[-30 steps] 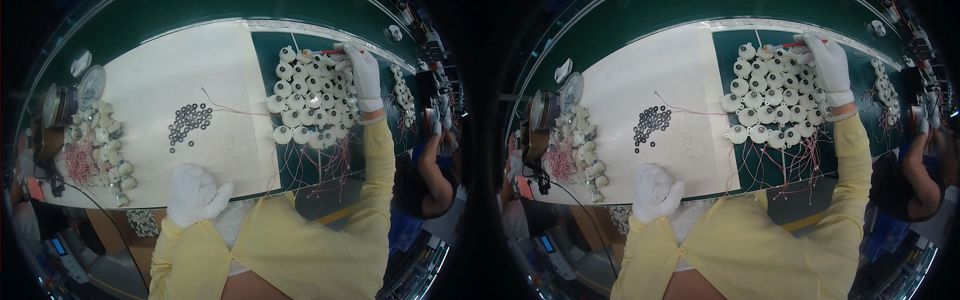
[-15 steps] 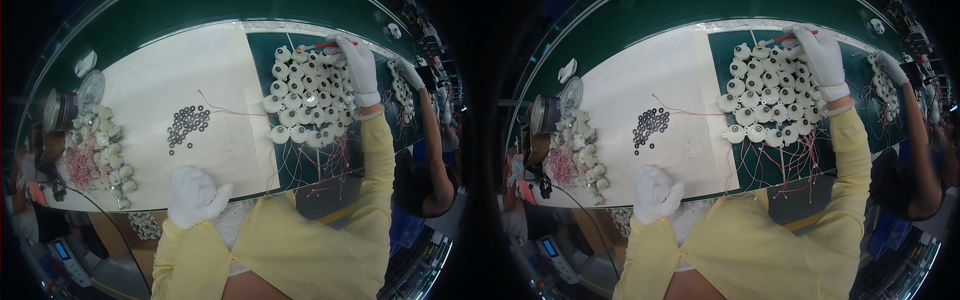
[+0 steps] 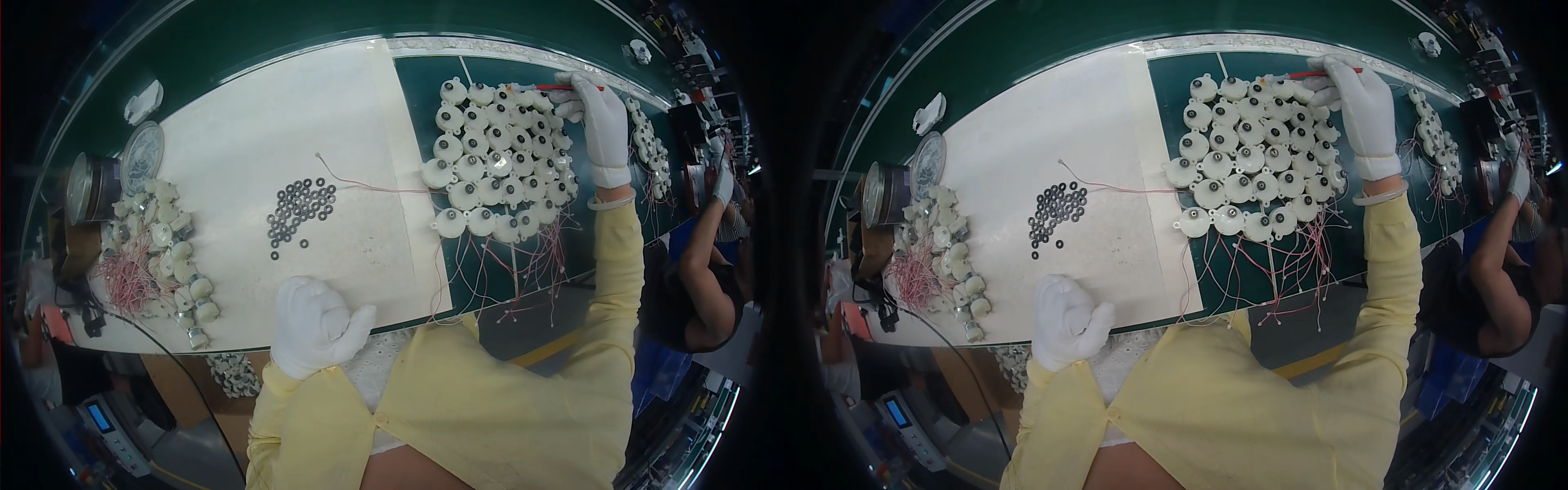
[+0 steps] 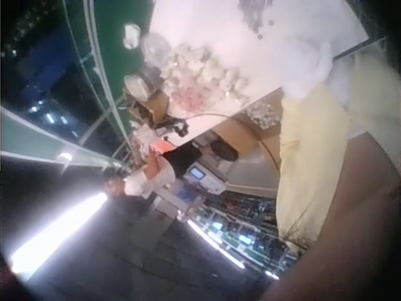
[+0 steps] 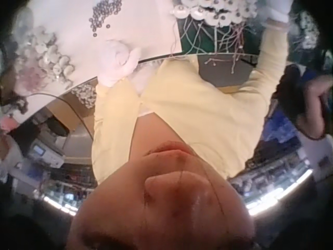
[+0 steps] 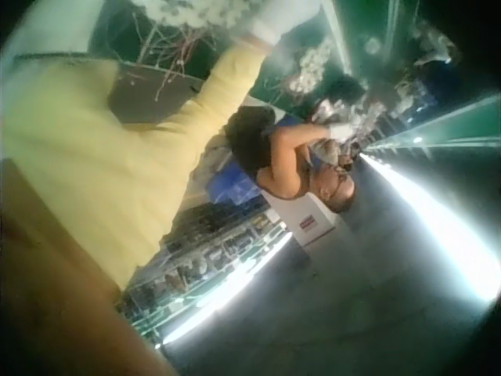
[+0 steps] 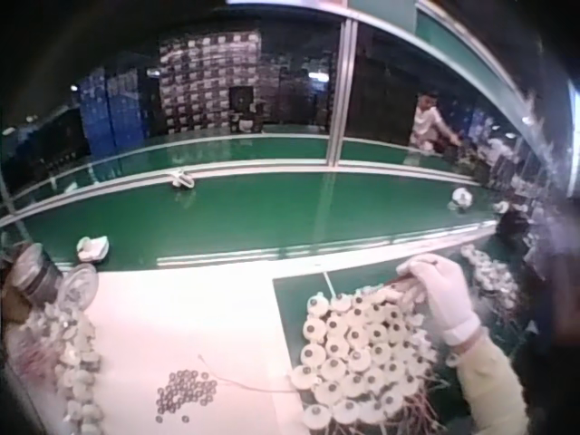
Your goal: The person applies a white substance to the center of small white cylindrical components using a brush. They handle the components one by one, dipping the brush into a container of the substance and carefully applying it to each unit on a green workbench. The person also moves a cardboard box and organizes the components on the table.
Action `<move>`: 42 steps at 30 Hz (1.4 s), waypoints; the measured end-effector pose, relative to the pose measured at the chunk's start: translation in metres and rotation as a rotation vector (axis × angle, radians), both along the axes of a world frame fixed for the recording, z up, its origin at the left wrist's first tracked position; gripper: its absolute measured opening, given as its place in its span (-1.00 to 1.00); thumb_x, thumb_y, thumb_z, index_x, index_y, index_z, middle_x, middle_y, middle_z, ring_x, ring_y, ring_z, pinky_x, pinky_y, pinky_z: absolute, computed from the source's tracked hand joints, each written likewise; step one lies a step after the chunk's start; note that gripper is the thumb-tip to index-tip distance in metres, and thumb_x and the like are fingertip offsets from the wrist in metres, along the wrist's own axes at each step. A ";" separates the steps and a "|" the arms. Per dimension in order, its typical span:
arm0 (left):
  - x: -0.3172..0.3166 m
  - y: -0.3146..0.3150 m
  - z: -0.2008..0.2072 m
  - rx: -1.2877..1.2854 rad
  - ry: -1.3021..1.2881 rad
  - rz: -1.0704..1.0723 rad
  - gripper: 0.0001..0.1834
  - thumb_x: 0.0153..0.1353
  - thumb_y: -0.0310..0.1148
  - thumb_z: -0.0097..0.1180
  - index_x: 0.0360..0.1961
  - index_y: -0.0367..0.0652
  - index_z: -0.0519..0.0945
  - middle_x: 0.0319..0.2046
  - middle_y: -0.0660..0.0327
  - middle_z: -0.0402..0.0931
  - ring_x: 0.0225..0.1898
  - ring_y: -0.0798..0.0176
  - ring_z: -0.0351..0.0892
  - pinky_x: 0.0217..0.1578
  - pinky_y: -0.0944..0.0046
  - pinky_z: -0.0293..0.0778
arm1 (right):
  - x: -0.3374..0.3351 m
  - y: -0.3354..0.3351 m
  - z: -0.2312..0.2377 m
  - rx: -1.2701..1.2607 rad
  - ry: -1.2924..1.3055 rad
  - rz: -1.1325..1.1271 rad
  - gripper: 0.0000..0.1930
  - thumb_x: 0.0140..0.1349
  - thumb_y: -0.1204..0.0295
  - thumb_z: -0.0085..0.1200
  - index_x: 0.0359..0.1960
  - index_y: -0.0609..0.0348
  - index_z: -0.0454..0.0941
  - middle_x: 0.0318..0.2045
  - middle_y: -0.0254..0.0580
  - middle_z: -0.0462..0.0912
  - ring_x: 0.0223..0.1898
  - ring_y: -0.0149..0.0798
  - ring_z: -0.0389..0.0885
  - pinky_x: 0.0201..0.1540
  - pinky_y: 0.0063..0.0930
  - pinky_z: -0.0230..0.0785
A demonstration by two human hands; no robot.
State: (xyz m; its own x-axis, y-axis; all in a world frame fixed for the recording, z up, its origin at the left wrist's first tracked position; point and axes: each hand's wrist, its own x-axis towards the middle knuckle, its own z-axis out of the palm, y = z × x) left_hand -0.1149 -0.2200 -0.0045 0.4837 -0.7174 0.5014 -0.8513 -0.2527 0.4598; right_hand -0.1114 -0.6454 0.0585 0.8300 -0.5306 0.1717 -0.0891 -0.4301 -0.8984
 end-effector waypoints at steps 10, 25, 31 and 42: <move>-0.001 0.001 0.001 -0.023 0.057 0.015 -0.66 -0.15 -0.42 0.37 -0.71 -0.03 0.35 -0.52 0.31 0.32 -0.47 0.12 0.30 -0.44 0.14 0.20 | -0.002 0.001 -0.015 0.104 0.004 0.035 -0.69 0.37 0.29 -0.07 -0.13 0.25 0.63 -0.39 -0.21 0.71 -0.46 -0.52 0.59 -0.38 -0.69 0.31; 0.000 0.001 0.001 -0.027 0.077 -0.017 -0.68 -0.12 -0.48 0.34 -0.66 -0.04 0.36 -0.51 0.28 0.32 -0.48 0.10 0.28 -0.44 0.13 0.19 | -0.012 0.001 -0.011 0.053 -0.044 -0.020 -0.69 0.38 0.32 -0.08 -0.12 0.30 0.61 -0.36 -0.18 0.71 -0.45 -0.50 0.62 -0.41 -0.69 0.31; 0.000 0.003 -0.001 -0.011 0.081 -0.003 -0.68 -0.13 -0.43 0.38 -0.68 -0.03 0.39 -0.51 0.29 0.34 -0.47 0.09 0.31 -0.42 0.13 0.22 | -0.001 0.012 -0.006 0.093 -0.048 0.027 -0.68 0.38 0.31 -0.09 -0.11 0.30 0.61 -0.37 -0.19 0.71 -0.44 -0.50 0.62 -0.37 -0.68 0.34; 0.000 0.001 0.000 -0.015 0.058 -0.014 -0.68 -0.13 -0.43 0.37 -0.69 -0.03 0.37 -0.55 0.30 0.32 -0.49 0.10 0.29 -0.45 0.15 0.20 | 0.012 0.030 -0.007 0.074 0.011 0.083 -0.69 0.38 0.32 -0.08 -0.09 0.30 0.61 -0.36 -0.20 0.71 -0.45 -0.53 0.58 -0.36 -0.69 0.32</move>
State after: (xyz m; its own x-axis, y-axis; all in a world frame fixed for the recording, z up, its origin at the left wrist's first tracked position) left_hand -0.1150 -0.2189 -0.0045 0.5021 -0.7167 0.4840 -0.8267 -0.2335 0.5119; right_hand -0.0992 -0.6158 0.0518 0.8736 -0.4704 0.1251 -0.0661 -0.3694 -0.9269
